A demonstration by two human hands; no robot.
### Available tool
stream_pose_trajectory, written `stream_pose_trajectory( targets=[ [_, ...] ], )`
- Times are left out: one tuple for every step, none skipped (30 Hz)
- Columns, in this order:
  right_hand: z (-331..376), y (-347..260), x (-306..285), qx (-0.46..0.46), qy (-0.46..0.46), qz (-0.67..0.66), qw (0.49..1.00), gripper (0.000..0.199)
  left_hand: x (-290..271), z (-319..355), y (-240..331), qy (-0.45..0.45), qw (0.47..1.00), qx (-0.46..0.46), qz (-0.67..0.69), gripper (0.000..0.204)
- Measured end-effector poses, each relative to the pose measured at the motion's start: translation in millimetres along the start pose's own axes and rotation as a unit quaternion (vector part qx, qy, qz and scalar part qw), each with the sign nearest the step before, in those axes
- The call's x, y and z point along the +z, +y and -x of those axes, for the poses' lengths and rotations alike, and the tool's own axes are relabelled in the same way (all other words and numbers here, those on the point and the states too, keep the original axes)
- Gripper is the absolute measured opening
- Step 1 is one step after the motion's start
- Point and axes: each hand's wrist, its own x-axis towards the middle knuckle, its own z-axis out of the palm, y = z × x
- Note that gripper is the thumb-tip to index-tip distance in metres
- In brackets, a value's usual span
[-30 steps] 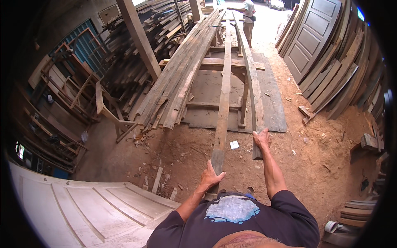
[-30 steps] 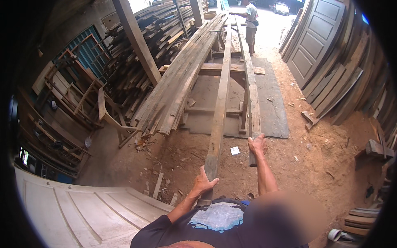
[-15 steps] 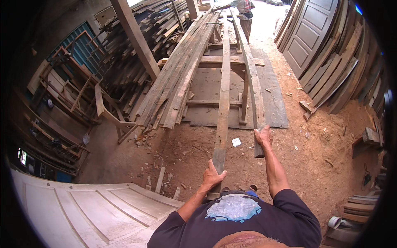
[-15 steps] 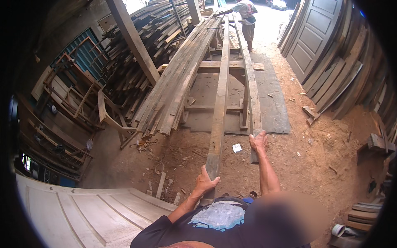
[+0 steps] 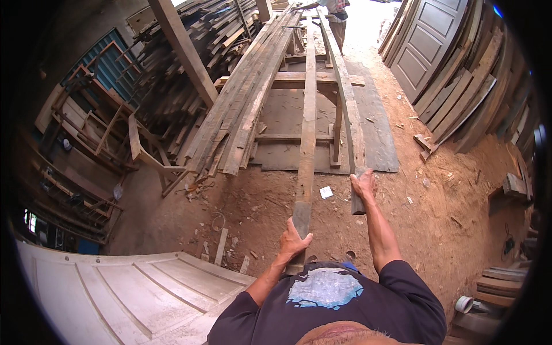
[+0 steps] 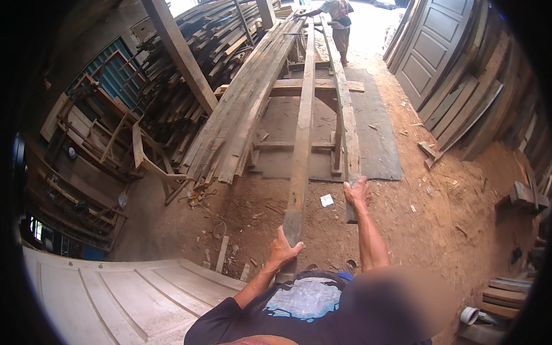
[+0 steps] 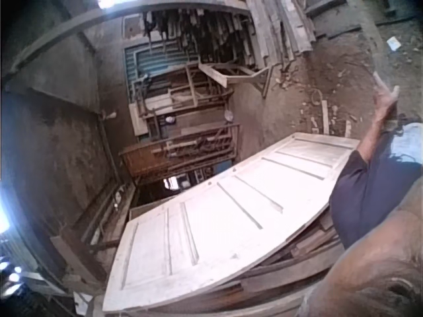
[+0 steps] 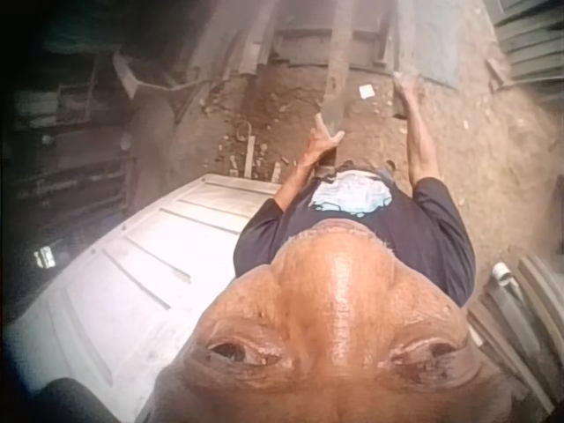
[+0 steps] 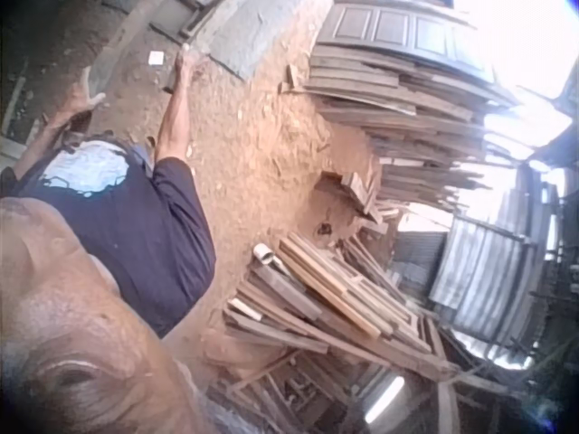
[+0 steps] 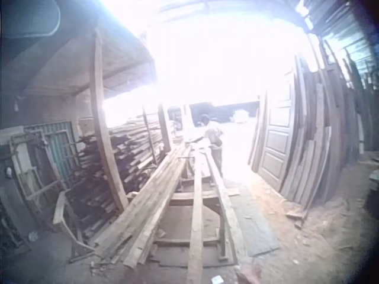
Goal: The person picks up a long wooden plank, inspects it by turning it over, and places it back on a rack. They then pick up a smaller piece of wood, examine it, and place it on the floor before walking through the workshop.
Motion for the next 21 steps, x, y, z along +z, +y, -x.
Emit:
stream_pose_trajectory(
  targets=[
    [0.5,0.0,-0.1,0.000,-0.002,-0.002,1.000,0.072,0.2,0.0,0.1,0.001,1.000,-0.001,0.000,0.094],
    [0.8,-0.2,-0.3,0.000,-0.004,-0.003,1.000,0.072,0.3,0.0,0.5,0.002,1.000,0.000,-0.001,0.094],
    [0.4,-0.6,-0.6,-0.002,-0.001,-0.004,1.000,0.072,0.3,-0.3,1.0,0.004,1.000,0.000,-0.003,0.094],
    [1.0,-0.8,-0.5,-0.004,0.001,-0.005,1.000,0.073,-0.2,0.5,1.7,0.004,1.000,0.000,-0.005,0.094],
    [2.1,-1.3,-0.4,-0.005,0.003,-0.005,1.000,0.073,-1.2,0.3,2.5,-0.001,1.000,-0.005,-0.006,0.093],
    [4.0,-1.5,-0.9,-0.013,0.005,-0.007,1.000,0.075,-2.6,-0.8,3.6,-0.007,1.000,-0.009,-0.008,0.093],
    [4.1,-1.0,0.0,-0.014,0.012,-0.003,1.000,0.075,-4.3,-1.2,5.6,-0.012,1.000,-0.014,-0.009,0.092],
    [3.4,0.1,1.6,-0.015,0.019,0.000,1.000,0.076,-4.9,-0.5,7.1,-0.012,1.000,-0.011,-0.008,0.092],
    [3.1,0.9,2.3,-0.016,0.026,0.004,1.000,0.076,-5.4,0.2,8.4,-0.011,1.000,-0.009,-0.007,0.092],
    [3.6,-0.7,1.2,-0.016,0.020,0.003,1.000,0.076,-5.9,0.5,8.7,-0.008,1.000,-0.007,-0.005,0.091],
    [4.8,-2.7,-1.2,-0.015,0.014,0.002,1.000,0.076,-6.1,0.6,8.3,-0.006,1.000,-0.005,-0.006,0.091],
    [5.0,-4.1,-2.3,-0.015,0.008,0.002,1.000,0.076,-6.2,0.6,7.7,-0.004,1.000,-0.003,-0.007,0.090],
    [4.6,-3.6,-2.4,-0.014,0.008,0.004,1.000,0.076,-5.7,1.3,7.4,-0.002,1.000,-0.001,-0.008,0.090],
    [4.0,-3.2,-2.3,-0.014,0.008,0.006,1.000,0.076,-5.7,1.5,7.4,-0.001,1.000,0.003,-0.009,0.090],
    [3.6,-3.1,-2.1,-0.013,0.007,0.008,1.000,0.076,-6.2,0.9,7.8,0.001,1.000,0.006,-0.010,0.090],
    [4.4,-3.0,-2.0,-0.016,0.009,0.004,1.000,0.075,-7.0,1.2,9.0,0.003,1.000,0.008,-0.010,0.089],
    [5.7,-3.3,-2.5,-0.019,0.010,0.000,1.000,0.075,-8.3,1.7,10.6,0.000,1.000,0.003,-0.010,0.089],
    [6.2,-3.6,-2.3,-0.022,0.012,-0.004,1.000,0.075,-10.0,2.2,12.8,-0.002,1.000,-0.003,-0.010,0.089],
    [5.5,-2.0,-1.0,-0.023,0.013,-0.004,1.000,0.074,-11.4,2.7,14.9,-0.005,1.000,-0.009,-0.009,0.089],
    [3.5,0.1,1.3,-0.023,0.014,-0.003,1.000,0.074,-11.2,2.2,14.1,-0.003,1.000,-0.003,-0.009,0.089],
    [1.7,0.5,2.8,-0.024,0.015,-0.003,1.000,0.074,-10.4,1.1,12.4,-0.001,1.000,0.003,-0.009,0.089]
  ],
)
